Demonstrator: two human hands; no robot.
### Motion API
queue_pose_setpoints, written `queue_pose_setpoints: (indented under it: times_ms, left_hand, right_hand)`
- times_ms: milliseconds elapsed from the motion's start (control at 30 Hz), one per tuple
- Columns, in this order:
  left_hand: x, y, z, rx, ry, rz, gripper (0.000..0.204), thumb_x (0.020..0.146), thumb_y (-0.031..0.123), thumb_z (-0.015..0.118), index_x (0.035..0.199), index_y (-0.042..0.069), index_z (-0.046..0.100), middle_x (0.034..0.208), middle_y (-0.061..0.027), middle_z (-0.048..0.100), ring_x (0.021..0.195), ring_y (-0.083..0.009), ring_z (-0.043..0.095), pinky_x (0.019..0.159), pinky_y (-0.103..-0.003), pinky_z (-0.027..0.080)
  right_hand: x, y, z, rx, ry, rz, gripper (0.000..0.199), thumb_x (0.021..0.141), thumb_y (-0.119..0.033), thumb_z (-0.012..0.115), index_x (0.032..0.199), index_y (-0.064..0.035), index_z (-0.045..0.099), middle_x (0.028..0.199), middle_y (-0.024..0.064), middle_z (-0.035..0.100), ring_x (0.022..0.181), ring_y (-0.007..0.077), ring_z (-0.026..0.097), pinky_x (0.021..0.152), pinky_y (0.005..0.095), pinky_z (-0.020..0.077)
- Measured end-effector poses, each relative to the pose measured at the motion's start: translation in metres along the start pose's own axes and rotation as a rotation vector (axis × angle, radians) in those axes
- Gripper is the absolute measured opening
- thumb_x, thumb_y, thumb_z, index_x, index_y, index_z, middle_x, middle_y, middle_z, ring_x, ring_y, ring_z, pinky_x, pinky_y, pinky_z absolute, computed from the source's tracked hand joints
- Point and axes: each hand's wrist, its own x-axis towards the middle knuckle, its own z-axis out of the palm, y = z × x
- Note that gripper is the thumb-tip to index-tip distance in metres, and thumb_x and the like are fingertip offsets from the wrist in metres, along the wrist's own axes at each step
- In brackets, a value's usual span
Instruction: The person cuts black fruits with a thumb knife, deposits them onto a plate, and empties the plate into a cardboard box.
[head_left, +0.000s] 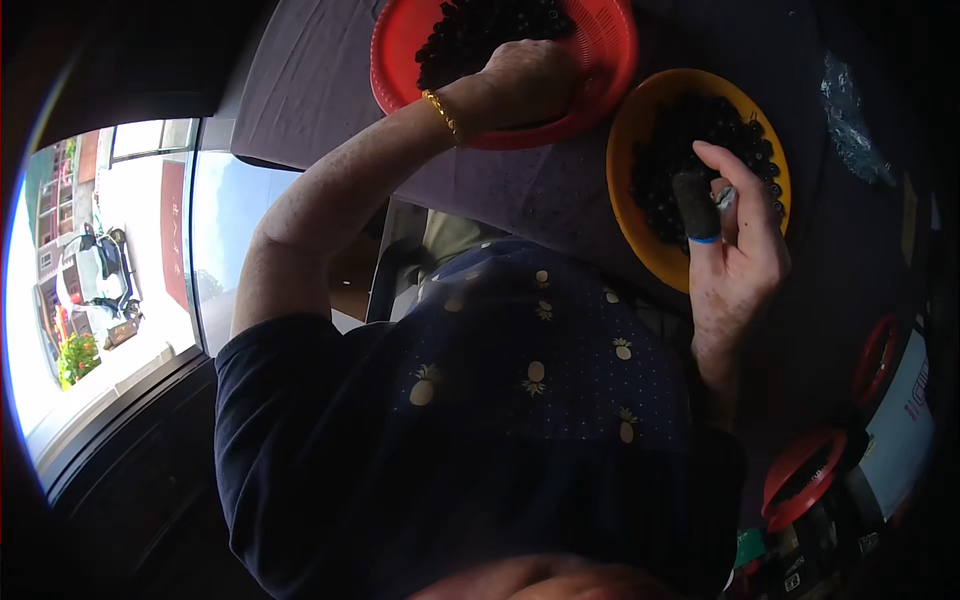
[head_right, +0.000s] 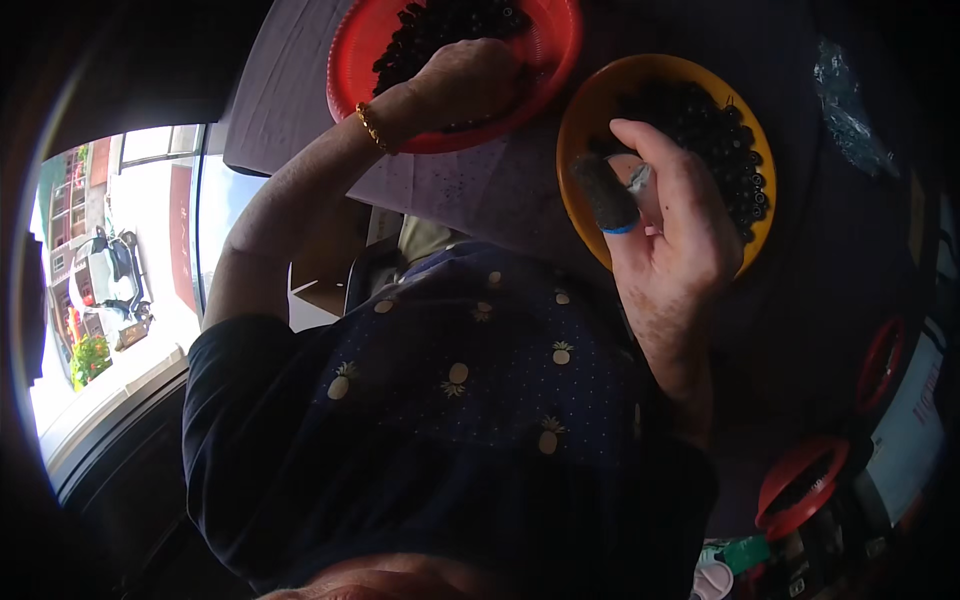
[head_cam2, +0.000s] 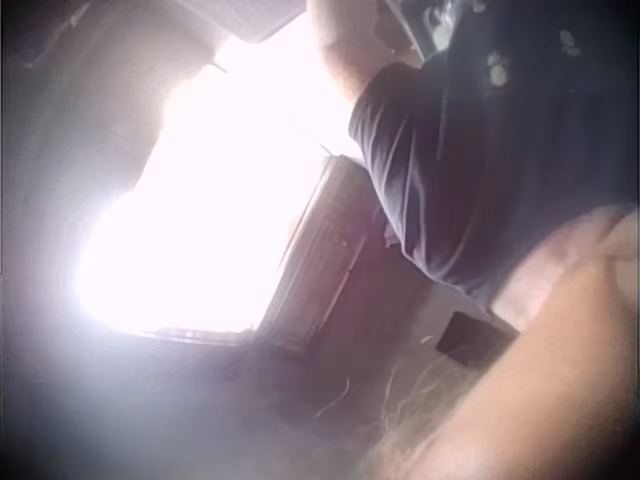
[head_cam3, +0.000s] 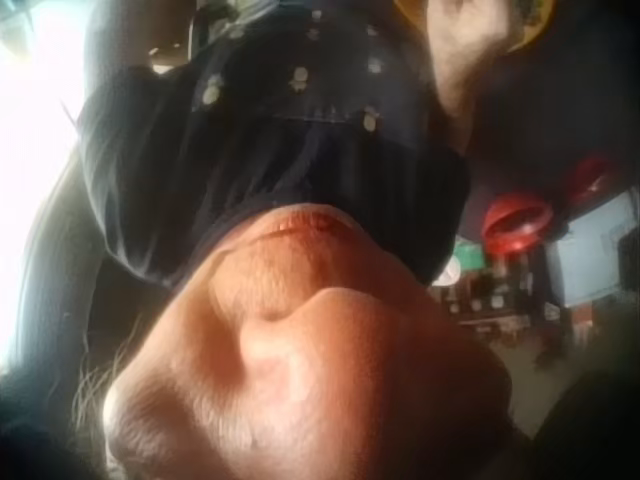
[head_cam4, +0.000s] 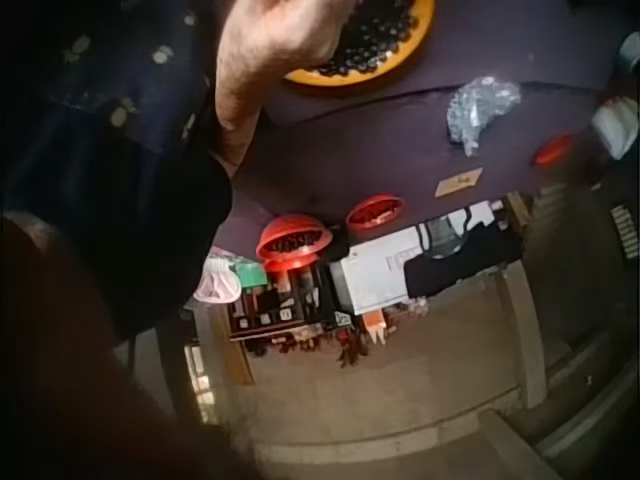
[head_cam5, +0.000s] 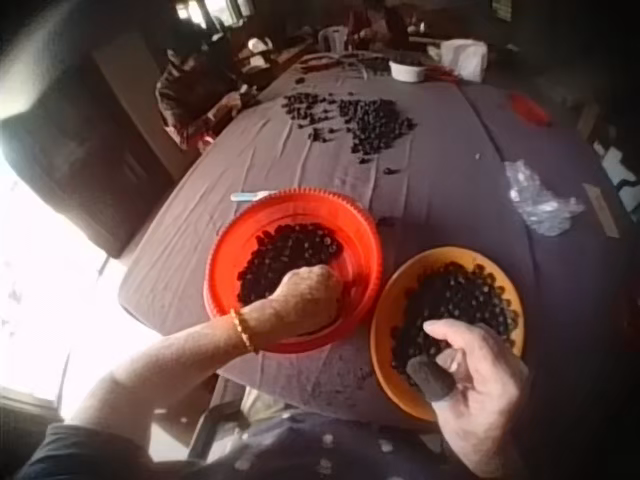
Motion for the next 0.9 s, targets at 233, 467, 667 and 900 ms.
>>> queue_pose_setpoints:
  times_ms: [233, 467, 667, 900]
  left_hand:
    - [-0.038, -0.031, -0.018, -0.882, 0.208, 0.226, 0.022, 0.089, 0.014, 0.054, 0.106, 0.001, 0.06, 0.088, -0.0132, 0.065, 0.086, -0.0206, 0.065, 0.065, -0.031, 0.057]
    - [-0.084, -0.018, -0.017, -1.805, 0.183, 0.228, 0.025, 0.09, 0.02, 0.055, 0.101, -0.002, 0.061, 0.074, -0.0049, 0.058, 0.067, -0.0118, 0.059, 0.065, -0.025, 0.055]
    - [-0.093, -0.016, -0.006, -2.246, 0.025, 0.481, 0.021, 0.088, 0.014, 0.056, 0.1, -0.004, 0.059, 0.076, -0.0053, 0.058, 0.07, -0.0111, 0.058, 0.07, -0.03, 0.056]
    - [-0.112, -0.009, 0.001, -2.422, -0.008, 0.554, 0.024, 0.089, 0.009, 0.053, 0.109, -0.004, 0.056, 0.092, -0.0114, 0.062, 0.079, -0.0146, 0.062, 0.077, -0.033, 0.056]
  right_hand:
    - [0.004, -0.002, 0.008, 0.001, 0.017, -0.047, 0.027, 0.076, -0.007, 0.068, 0.101, 0.002, 0.061, 0.076, 0.0045, 0.061, 0.055, 0.0061, 0.053, 0.045, 0.0174, 0.0411]
    - [0.017, -0.019, 0.019, -0.052, -0.06, -0.059, 0.025, 0.076, -0.008, 0.069, 0.098, 0.0, 0.062, 0.074, 0.0035, 0.06, 0.058, 0.0078, 0.056, 0.045, 0.0184, 0.0424]
    - [0.026, -0.032, 0.036, -0.141, -0.023, -0.172, 0.028, 0.076, -0.014, 0.069, 0.1, -0.0021, 0.06, 0.071, 0.0037, 0.058, 0.06, 0.0134, 0.059, 0.05, 0.0239, 0.0478]
    - [0.039, -0.045, 0.045, -0.285, -0.022, -0.37, 0.035, 0.075, -0.027, 0.07, 0.099, -0.0039, 0.058, 0.07, 0.0029, 0.057, 0.062, 0.016, 0.06, 0.052, 0.0265, 0.0494]
